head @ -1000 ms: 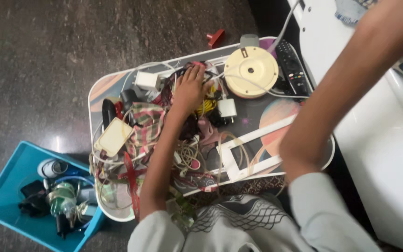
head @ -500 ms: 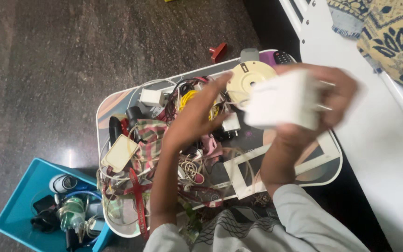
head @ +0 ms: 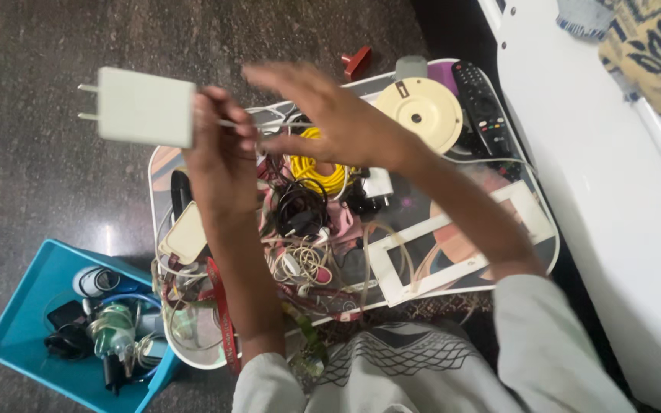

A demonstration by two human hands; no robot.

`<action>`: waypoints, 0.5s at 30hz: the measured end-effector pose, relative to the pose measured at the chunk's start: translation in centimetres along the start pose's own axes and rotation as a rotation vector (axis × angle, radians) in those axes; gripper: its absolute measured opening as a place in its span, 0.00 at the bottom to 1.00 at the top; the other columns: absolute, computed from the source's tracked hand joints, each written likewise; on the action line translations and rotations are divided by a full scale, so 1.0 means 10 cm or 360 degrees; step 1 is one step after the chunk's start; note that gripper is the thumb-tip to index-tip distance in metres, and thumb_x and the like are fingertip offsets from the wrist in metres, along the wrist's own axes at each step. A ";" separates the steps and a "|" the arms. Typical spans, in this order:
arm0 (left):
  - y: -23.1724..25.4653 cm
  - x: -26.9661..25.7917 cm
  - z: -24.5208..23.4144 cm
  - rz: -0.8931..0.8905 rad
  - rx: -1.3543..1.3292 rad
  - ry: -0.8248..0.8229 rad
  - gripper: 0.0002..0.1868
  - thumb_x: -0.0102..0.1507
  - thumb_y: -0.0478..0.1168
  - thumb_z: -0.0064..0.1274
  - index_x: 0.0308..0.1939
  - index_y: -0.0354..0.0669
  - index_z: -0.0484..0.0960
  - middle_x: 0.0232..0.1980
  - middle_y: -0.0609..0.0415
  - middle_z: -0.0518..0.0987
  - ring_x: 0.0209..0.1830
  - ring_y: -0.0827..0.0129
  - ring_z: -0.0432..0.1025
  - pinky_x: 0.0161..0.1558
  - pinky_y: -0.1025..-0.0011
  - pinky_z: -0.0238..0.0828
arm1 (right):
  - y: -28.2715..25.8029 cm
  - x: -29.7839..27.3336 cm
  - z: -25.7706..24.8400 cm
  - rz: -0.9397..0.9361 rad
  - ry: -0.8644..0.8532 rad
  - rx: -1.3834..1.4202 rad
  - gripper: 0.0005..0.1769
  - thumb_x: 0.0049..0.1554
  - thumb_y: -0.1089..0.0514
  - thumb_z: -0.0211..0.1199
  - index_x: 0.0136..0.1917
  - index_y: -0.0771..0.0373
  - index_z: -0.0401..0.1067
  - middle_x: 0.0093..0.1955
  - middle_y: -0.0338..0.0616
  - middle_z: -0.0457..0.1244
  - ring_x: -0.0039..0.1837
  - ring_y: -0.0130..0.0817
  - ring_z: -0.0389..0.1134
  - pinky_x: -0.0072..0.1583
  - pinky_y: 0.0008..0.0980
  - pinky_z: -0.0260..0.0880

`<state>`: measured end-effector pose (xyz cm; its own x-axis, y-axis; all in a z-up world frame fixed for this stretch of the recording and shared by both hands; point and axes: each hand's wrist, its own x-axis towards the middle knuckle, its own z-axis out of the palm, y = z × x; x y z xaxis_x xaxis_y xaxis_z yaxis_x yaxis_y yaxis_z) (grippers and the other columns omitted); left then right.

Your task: The person sorts through a cluttered tray of electronic accessories, picking up and inspecting various cables, power adapters, and a remote control. They untangle a black cable and examine a white power adapter before placing items back into the tray.

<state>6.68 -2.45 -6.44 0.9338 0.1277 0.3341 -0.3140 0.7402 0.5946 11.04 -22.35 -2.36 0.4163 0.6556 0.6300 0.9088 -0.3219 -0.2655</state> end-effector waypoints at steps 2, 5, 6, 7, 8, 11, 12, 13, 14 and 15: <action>0.10 0.02 -0.05 0.0070 -0.0263 0.0104 0.12 0.75 0.44 0.52 0.51 0.37 0.78 0.45 0.50 0.81 0.39 0.72 0.76 0.34 0.81 0.73 | 0.03 -0.19 -0.08 0.0793 -0.0911 0.0283 0.36 0.62 0.32 0.56 0.73 0.56 0.67 0.46 0.52 0.71 0.52 0.41 0.75 0.56 0.43 0.74; 0.29 0.08 -0.14 0.0344 -0.0242 0.0188 0.10 0.75 0.42 0.53 0.51 0.38 0.78 0.44 0.49 0.81 0.38 0.73 0.77 0.37 0.82 0.75 | 0.03 -0.57 -0.27 0.0817 -0.0587 0.0927 0.22 0.65 0.43 0.54 0.61 0.60 0.72 0.38 0.32 0.68 0.34 0.22 0.69 0.39 0.28 0.69; 0.26 0.07 -0.15 0.0306 -0.0186 0.0175 0.11 0.75 0.44 0.53 0.51 0.38 0.78 0.44 0.48 0.81 0.39 0.72 0.77 0.37 0.81 0.75 | 0.04 -0.67 -0.29 0.0805 -0.0493 0.0996 0.19 0.66 0.45 0.54 0.60 0.60 0.73 0.35 0.32 0.65 0.34 0.20 0.65 0.38 0.26 0.65; 0.22 0.08 -0.15 0.0267 -0.0130 0.0162 0.13 0.75 0.46 0.53 0.51 0.38 0.78 0.44 0.48 0.81 0.40 0.71 0.78 0.38 0.80 0.75 | 0.06 -0.76 -0.31 0.0792 -0.0399 0.1064 0.16 0.68 0.48 0.54 0.58 0.60 0.75 0.32 0.33 0.62 0.34 0.18 0.62 0.37 0.24 0.61; 0.18 0.07 -0.16 0.0229 -0.0068 0.0147 0.15 0.75 0.47 0.53 0.51 0.37 0.78 0.44 0.48 0.81 0.40 0.70 0.78 0.39 0.79 0.75 | 0.09 -0.83 -0.33 0.0840 -0.0281 0.1057 0.16 0.68 0.49 0.55 0.55 0.62 0.74 0.33 0.33 0.61 0.34 0.18 0.60 0.37 0.24 0.59; -0.23 -0.13 -0.12 -0.0065 0.0242 0.0249 0.19 0.74 0.55 0.49 0.47 0.42 0.77 0.45 0.50 0.82 0.43 0.71 0.79 0.45 0.74 0.76 | 0.22 -1.00 -0.41 0.0867 0.0119 0.0913 0.15 0.70 0.51 0.56 0.51 0.65 0.74 0.35 0.34 0.59 0.35 0.21 0.56 0.38 0.25 0.55; -0.35 -0.22 -0.14 -0.0234 0.0281 0.0234 0.21 0.72 0.58 0.47 0.45 0.44 0.77 0.42 0.53 0.81 0.40 0.73 0.77 0.41 0.75 0.72 | 0.30 -1.01 -0.41 0.0801 0.0272 0.0805 0.15 0.72 0.52 0.57 0.51 0.66 0.73 0.36 0.35 0.59 0.37 0.22 0.56 0.40 0.25 0.56; -0.44 -0.37 -0.17 -0.0399 0.0535 0.0244 0.21 0.73 0.58 0.46 0.43 0.44 0.77 0.37 0.55 0.79 0.30 0.77 0.69 0.31 0.77 0.63 | 0.37 -1.03 -0.42 0.0732 0.0423 0.0697 0.14 0.73 0.53 0.57 0.52 0.66 0.73 0.38 0.36 0.59 0.39 0.23 0.57 0.43 0.26 0.57; -0.50 -0.54 -0.23 -0.0568 0.0798 0.0251 0.22 0.73 0.58 0.46 0.40 0.44 0.76 0.31 0.56 0.77 0.20 0.79 0.61 0.21 0.77 0.54 | 0.42 -1.06 -0.40 0.0619 0.0445 0.0530 0.14 0.74 0.54 0.58 0.52 0.67 0.73 0.40 0.39 0.62 0.41 0.24 0.61 0.45 0.27 0.60; -0.58 -0.68 -0.28 -0.0740 0.0686 0.0302 0.22 0.71 0.59 0.45 0.41 0.43 0.77 0.30 0.57 0.77 0.20 0.79 0.62 0.22 0.77 0.54 | 0.48 -1.08 -0.38 0.0503 0.0465 0.0366 0.14 0.76 0.55 0.58 0.53 0.68 0.73 0.42 0.41 0.64 0.43 0.25 0.64 0.47 0.28 0.62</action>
